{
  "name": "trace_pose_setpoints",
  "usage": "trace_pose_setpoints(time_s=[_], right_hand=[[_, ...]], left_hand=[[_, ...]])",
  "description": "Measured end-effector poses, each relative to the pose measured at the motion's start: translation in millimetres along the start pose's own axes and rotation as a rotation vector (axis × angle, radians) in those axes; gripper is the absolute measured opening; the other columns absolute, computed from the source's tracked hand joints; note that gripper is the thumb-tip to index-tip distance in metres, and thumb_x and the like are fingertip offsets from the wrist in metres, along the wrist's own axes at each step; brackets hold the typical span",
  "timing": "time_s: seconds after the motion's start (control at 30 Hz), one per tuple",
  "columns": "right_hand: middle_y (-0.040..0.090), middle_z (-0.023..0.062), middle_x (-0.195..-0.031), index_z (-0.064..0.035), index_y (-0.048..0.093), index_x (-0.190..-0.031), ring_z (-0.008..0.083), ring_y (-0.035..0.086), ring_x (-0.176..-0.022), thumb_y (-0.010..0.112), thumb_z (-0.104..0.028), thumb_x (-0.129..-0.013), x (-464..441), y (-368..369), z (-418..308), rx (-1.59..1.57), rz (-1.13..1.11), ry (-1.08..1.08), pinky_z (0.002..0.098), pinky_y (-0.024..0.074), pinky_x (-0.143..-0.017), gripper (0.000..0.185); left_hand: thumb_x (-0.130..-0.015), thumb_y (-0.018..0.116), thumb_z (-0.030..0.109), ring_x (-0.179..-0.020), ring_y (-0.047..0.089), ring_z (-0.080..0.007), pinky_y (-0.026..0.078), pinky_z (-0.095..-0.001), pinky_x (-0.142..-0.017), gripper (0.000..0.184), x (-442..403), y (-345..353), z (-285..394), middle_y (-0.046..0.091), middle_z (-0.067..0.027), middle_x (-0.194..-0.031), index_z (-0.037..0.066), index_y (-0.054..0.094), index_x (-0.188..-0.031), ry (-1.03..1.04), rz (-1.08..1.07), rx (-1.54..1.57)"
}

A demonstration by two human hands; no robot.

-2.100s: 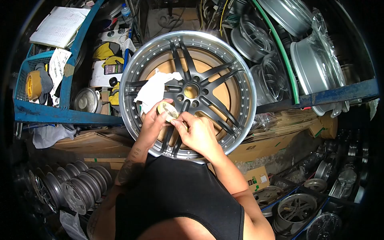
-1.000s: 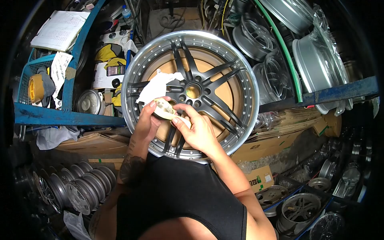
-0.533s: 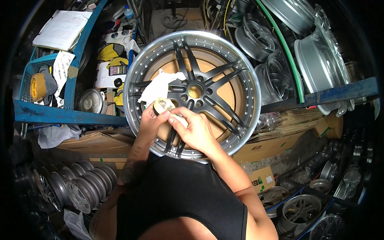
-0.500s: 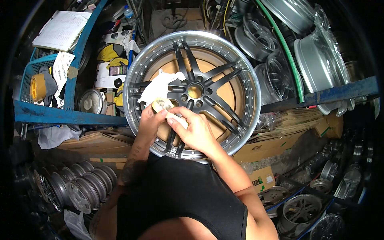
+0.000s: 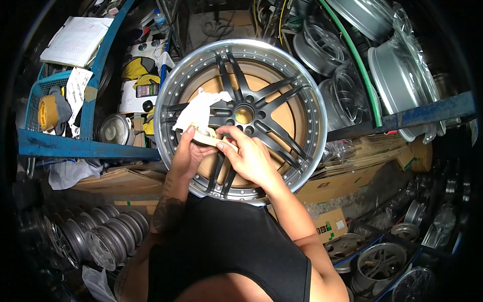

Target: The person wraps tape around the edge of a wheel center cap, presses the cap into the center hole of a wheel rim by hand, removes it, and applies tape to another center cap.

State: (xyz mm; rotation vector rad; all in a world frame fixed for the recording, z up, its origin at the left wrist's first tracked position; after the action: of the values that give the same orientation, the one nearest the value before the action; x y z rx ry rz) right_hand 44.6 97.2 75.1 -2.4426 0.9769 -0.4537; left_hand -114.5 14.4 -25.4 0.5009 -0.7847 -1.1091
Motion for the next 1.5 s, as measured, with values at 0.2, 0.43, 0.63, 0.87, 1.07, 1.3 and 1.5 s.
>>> trace_pose_setpoints(time_s=[0.2, 0.43, 0.63, 0.87, 1.07, 1.3, 1.5], right_hand=[[0.072, 0.0196, -0.08, -0.0153, 0.069, -0.127, 0.0344, 0.072, -0.071, 0.067, -0.03, -0.1, -3.9, 3.7, -1.9, 0.001, -0.026, 0.015, 0.0427, 0.0517, -0.067, 0.03], [0.067, 0.0162, -0.069, -0.014, 0.074, -0.118, 0.0322, 0.069, -0.061, 0.066, -0.029, -0.101, -7.5, 8.5, 1.9, -0.006, -0.004, -0.04, 0.0413, 0.0492, -0.061, 0.024], [0.068, 0.0174, -0.069, -0.0121, 0.074, -0.112, 0.0369, 0.072, -0.068, 0.065, -0.03, -0.101, -3.6, 7.8, -8.4, 0.109, 0.044, 0.006, 0.044, 0.0544, -0.065, 0.023], [0.072, 0.0176, -0.075, -0.0138, 0.061, -0.137, 0.0396, 0.073, -0.073, 0.068, -0.026, -0.099, 4.3, 1.6, -17.8, -0.036, 0.078, -0.032, 0.0453, 0.0556, -0.068, 0.041], [0.076, 0.0174, -0.085, -0.0146, 0.055, -0.143, 0.0374, 0.076, -0.082, 0.07, -0.021, -0.098, 7.0, -13.2, -18.9, 0.076, 0.139, -0.157, 0.0435, 0.0578, -0.071, 0.048], [0.079, 0.0119, -0.096, -0.0125, 0.073, -0.115, 0.0328, 0.076, -0.084, 0.072, -0.026, -0.096, 4.3, -12.4, -17.0, 0.311, 0.193, -0.157, 0.0416, 0.0593, -0.071, 0.023], [0.079, 0.0068, -0.097, -0.0143, 0.077, -0.108, 0.0283, 0.076, -0.079, 0.073, -0.027, -0.095, 11.1, -8.0, -23.6, 0.301, 0.247, -0.349, 0.037, 0.0578, -0.069, 0.018]], left_hand=[[-0.11, 0.051, 0.04, -0.107, 0.066, -0.0154, 0.054, -0.0373, -0.089, 0.036, -2.1, -2.8, -5.0, 0.068, -0.0041, -0.118, 0.012, 0.058, -0.13, 0.013, -0.008, 0.045], [-0.11, 0.048, 0.043, -0.104, 0.064, -0.0149, 0.051, -0.0344, -0.088, 0.037, -0.9, 0.4, -5.4, 0.067, -0.004, -0.116, 0.012, 0.058, -0.129, -0.057, -0.071, 0.088], [-0.11, 0.053, 0.029, -0.111, 0.064, -0.0169, 0.052, -0.036, -0.098, 0.036, 3.4, 13.8, -7.8, 0.065, -0.0085, -0.122, 0.004, 0.053, -0.137, 0.09, -0.024, -0.007], [-0.111, 0.049, 0.026, -0.116, 0.067, -0.0246, 0.054, -0.0409, -0.103, 0.041, -0.9, -6.7, -4.8, 0.065, -0.0164, -0.126, -0.005, 0.053, -0.138, 0.157, 0.012, -0.132], [-0.112, 0.044, 0.034, -0.114, 0.069, -0.0297, 0.058, -0.0444, -0.098, 0.044, 5.4, 4.6, 2.6, 0.066, -0.0175, -0.129, -0.002, 0.053, -0.137, 0.098, 0.007, 0.048], [-0.112, 0.044, 0.035, -0.112, 0.069, -0.0291, 0.06, -0.0448, -0.09, 0.042, 5.8, 5.9, 3.2, 0.066, -0.0164, -0.127, 0.001, 0.056, -0.133, 0.013, -0.063, 0.156], [-0.106, 0.053, 0.04, -0.113, 0.068, -0.0286, 0.06, -0.0441, -0.09, 0.049, 9.9, 12.3, 9.9, 0.065, -0.0169, -0.127, 0.003, 0.052, -0.136, 0.01, -0.265, 0.201]])
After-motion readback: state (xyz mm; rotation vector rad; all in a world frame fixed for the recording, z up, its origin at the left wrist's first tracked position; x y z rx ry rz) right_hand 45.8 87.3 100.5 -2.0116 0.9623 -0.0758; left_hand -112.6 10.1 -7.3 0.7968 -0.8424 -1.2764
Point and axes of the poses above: each hand's wrist, its own x-axis away from the middle knuckle, its own y-axis out of the palm, z = x × y, the point moved 4 cm from there along -x, towards the middle knuckle
